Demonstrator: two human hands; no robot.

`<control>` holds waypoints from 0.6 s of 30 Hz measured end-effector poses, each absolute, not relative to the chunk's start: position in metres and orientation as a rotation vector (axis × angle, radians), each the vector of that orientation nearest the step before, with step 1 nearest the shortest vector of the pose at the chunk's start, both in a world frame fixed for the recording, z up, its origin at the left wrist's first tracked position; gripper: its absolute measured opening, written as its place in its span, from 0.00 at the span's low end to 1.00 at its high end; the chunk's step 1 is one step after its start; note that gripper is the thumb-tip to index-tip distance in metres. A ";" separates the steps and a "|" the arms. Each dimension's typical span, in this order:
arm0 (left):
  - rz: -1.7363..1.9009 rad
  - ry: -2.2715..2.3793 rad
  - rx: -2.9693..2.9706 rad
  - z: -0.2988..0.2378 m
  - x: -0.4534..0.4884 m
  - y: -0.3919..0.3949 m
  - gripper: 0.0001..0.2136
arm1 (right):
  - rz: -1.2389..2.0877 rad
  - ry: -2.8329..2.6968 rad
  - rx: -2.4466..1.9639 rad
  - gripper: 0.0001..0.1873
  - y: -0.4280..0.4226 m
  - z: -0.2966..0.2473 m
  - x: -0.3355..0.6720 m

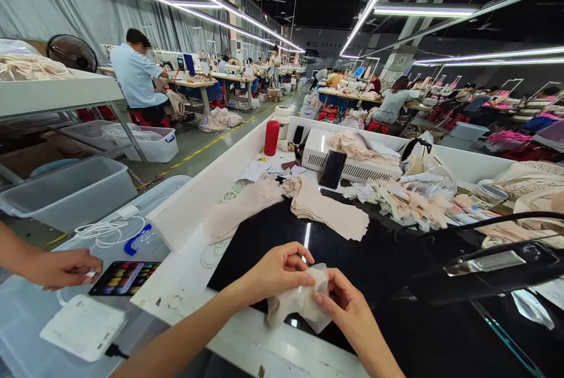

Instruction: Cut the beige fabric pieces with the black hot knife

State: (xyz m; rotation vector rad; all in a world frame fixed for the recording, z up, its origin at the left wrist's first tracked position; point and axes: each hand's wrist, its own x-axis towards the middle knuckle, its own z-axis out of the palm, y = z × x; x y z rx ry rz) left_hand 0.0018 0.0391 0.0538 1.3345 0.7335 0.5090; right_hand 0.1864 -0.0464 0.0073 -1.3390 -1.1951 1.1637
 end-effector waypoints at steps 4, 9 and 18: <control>0.511 0.629 1.419 0.074 0.001 0.038 0.18 | 1.314 -1.229 -1.201 0.36 -0.046 0.012 0.186; 0.547 0.627 1.469 0.088 -0.002 0.040 0.16 | 1.536 -1.293 -1.259 0.32 -0.048 0.028 0.176; 0.617 0.781 1.523 0.065 -0.003 0.058 0.16 | 1.598 -1.323 -1.450 0.28 -0.065 0.016 0.176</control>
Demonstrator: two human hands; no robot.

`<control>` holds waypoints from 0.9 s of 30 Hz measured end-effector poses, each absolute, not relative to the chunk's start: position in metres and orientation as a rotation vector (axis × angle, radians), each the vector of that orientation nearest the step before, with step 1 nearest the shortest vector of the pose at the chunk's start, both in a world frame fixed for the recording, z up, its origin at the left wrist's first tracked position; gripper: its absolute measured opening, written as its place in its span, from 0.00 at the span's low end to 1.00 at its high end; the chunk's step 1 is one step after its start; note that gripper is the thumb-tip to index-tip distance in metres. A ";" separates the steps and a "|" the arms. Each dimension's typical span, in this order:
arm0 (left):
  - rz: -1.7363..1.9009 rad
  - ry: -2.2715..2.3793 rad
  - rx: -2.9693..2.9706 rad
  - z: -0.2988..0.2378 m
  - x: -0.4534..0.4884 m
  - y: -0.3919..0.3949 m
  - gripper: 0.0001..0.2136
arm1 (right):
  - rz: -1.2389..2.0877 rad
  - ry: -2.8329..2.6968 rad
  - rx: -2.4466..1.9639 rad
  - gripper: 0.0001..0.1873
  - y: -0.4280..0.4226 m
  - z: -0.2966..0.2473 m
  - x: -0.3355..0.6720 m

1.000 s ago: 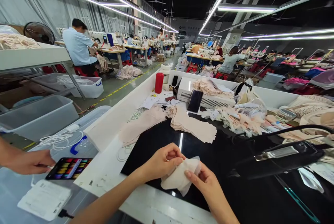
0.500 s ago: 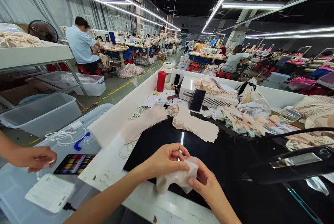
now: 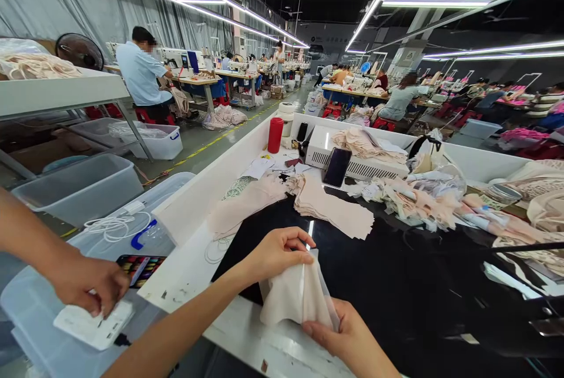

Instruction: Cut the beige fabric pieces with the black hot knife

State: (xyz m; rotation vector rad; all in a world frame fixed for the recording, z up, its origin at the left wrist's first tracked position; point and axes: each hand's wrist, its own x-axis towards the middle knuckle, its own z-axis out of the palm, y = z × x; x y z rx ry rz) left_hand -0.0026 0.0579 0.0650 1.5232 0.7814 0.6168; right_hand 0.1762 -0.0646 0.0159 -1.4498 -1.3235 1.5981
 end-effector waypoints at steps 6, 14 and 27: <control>0.586 0.776 1.677 0.044 0.015 0.065 0.14 | 1.388 -1.423 -1.514 0.22 -0.071 0.001 0.189; 0.702 0.784 2.122 0.039 0.018 0.062 0.08 | 0.940 -1.398 -1.854 0.24 -0.089 -0.010 0.226; 0.511 0.381 2.880 -0.005 0.028 0.014 0.06 | 0.930 -1.391 -1.829 0.17 -0.109 -0.010 0.237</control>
